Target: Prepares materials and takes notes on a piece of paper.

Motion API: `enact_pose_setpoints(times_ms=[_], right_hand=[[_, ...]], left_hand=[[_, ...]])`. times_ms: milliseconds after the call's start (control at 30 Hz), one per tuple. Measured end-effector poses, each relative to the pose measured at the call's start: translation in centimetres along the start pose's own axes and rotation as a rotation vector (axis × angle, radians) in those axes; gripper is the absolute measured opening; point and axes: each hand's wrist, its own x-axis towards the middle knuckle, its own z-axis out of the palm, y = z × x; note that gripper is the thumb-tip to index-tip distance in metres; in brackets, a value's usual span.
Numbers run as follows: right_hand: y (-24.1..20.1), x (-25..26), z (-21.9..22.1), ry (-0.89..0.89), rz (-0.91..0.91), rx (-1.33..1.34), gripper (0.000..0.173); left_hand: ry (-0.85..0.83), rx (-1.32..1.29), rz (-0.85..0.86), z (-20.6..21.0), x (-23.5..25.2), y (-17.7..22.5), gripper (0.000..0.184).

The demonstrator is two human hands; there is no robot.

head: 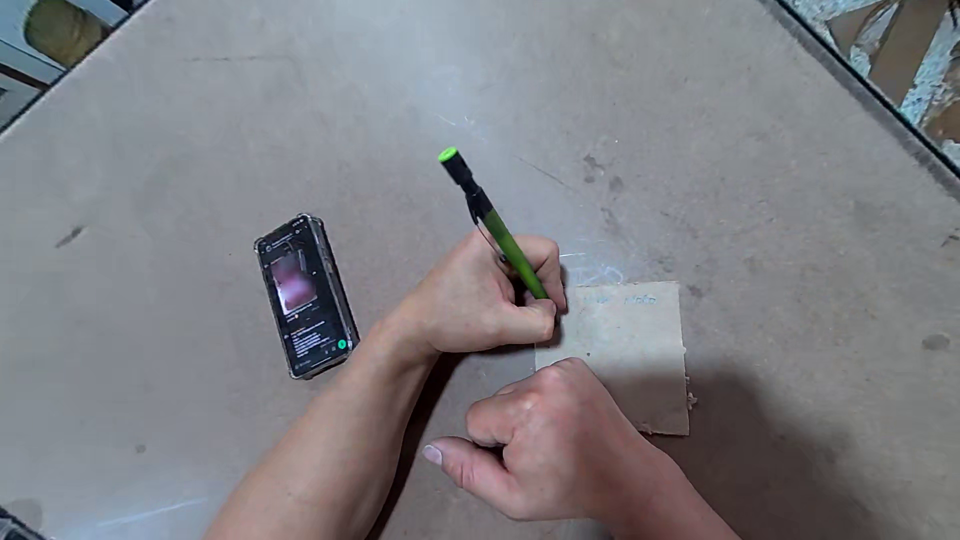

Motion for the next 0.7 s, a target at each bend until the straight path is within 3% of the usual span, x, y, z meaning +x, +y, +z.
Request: enact_pose_setpoints(times_ms=[700], right_hand=[[0.06,0.09,-0.09,-0.005,-0.005,-0.008,0.052]], left_hand=[[0.009,-0.005,-0.018,0.15,0.12,0.02,0.003]])
